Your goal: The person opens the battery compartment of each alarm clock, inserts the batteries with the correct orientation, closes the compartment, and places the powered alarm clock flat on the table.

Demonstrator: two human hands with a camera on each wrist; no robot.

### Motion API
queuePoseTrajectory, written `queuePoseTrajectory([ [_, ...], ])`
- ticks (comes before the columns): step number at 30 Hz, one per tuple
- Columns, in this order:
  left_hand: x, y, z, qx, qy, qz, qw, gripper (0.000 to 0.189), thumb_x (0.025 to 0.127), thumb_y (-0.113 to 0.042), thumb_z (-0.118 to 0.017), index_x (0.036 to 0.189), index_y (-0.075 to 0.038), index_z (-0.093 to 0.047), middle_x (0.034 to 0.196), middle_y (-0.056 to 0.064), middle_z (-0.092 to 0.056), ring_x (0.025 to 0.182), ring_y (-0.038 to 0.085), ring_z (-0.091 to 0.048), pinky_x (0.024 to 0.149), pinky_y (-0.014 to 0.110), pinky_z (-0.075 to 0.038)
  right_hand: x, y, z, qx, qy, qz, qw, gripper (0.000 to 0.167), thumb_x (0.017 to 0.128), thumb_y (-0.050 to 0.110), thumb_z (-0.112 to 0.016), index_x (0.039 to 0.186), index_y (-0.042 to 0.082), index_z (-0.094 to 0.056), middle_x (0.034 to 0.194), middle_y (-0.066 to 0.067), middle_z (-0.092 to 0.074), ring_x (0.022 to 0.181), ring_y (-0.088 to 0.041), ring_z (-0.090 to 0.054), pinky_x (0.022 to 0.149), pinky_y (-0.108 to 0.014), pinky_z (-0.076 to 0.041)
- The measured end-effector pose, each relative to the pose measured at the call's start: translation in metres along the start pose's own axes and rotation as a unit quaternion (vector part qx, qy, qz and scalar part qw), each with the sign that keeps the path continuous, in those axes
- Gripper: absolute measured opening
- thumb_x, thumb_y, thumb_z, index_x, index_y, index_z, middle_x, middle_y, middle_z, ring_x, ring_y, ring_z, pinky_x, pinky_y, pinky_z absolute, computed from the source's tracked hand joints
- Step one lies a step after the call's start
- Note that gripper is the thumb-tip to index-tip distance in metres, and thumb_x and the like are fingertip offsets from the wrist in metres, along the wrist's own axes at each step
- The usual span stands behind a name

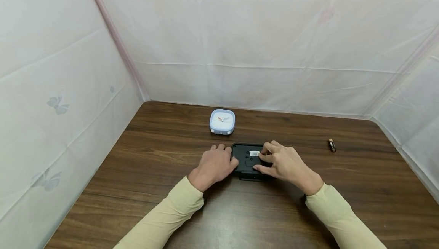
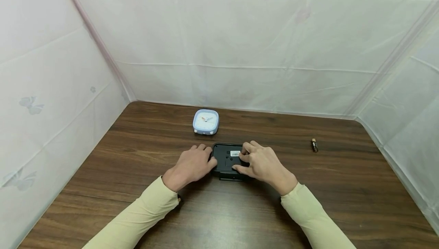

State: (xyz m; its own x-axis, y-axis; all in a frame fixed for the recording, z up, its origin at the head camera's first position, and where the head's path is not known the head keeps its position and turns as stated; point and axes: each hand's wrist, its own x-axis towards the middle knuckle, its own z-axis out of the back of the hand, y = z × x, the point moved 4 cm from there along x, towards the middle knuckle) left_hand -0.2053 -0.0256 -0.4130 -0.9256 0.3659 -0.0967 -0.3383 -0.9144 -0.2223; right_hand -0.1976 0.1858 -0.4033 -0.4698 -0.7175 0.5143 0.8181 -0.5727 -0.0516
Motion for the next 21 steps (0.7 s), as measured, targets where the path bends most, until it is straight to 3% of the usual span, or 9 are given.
queuePoseTrajectory([
  [8, -0.0001, -0.0005, 0.0005, 0.005, 0.001, -0.002, 1.0, 0.046, 0.109, -0.034, -0.051, 0.136, 0.0, -0.066, 0.124, 0.017, -0.064, 0.11, 0.035, -0.059, 0.095, 0.05, -0.053, -0.0012, -0.0007, -0.0003, 0.011, -0.003, -0.021, 0.9997, 0.033, 0.078, 0.032, -0.095, 0.096, 0.006, -0.086, 0.092, -0.002, -0.064, 0.079, -0.018, -0.064, 0.044, -0.025, -0.044],
  [16, -0.0026, -0.0012, -0.0022, 0.004, 0.0, -0.008, 1.0, 0.043, 0.11, -0.033, -0.052, 0.132, 0.001, -0.067, 0.117, 0.017, -0.064, 0.102, 0.033, -0.058, 0.091, 0.05, -0.054, -0.0041, -0.0012, -0.001, 0.012, 0.04, -0.072, 0.9965, 0.036, 0.084, 0.037, -0.09, 0.103, 0.007, -0.086, 0.096, -0.002, -0.067, 0.081, -0.019, -0.064, 0.046, -0.024, -0.045],
  [21, -0.0022, -0.0016, -0.0015, 0.004, -0.001, -0.01, 0.9999, 0.043, 0.11, -0.034, -0.051, 0.132, 0.0, -0.068, 0.117, 0.016, -0.064, 0.102, 0.033, -0.058, 0.091, 0.049, -0.054, -0.0035, 0.0016, -0.0004, -0.006, 0.036, -0.052, 0.998, 0.028, 0.089, 0.034, -0.085, 0.104, 0.01, -0.086, 0.098, -0.003, -0.067, 0.081, -0.019, -0.061, 0.047, -0.027, -0.046],
])
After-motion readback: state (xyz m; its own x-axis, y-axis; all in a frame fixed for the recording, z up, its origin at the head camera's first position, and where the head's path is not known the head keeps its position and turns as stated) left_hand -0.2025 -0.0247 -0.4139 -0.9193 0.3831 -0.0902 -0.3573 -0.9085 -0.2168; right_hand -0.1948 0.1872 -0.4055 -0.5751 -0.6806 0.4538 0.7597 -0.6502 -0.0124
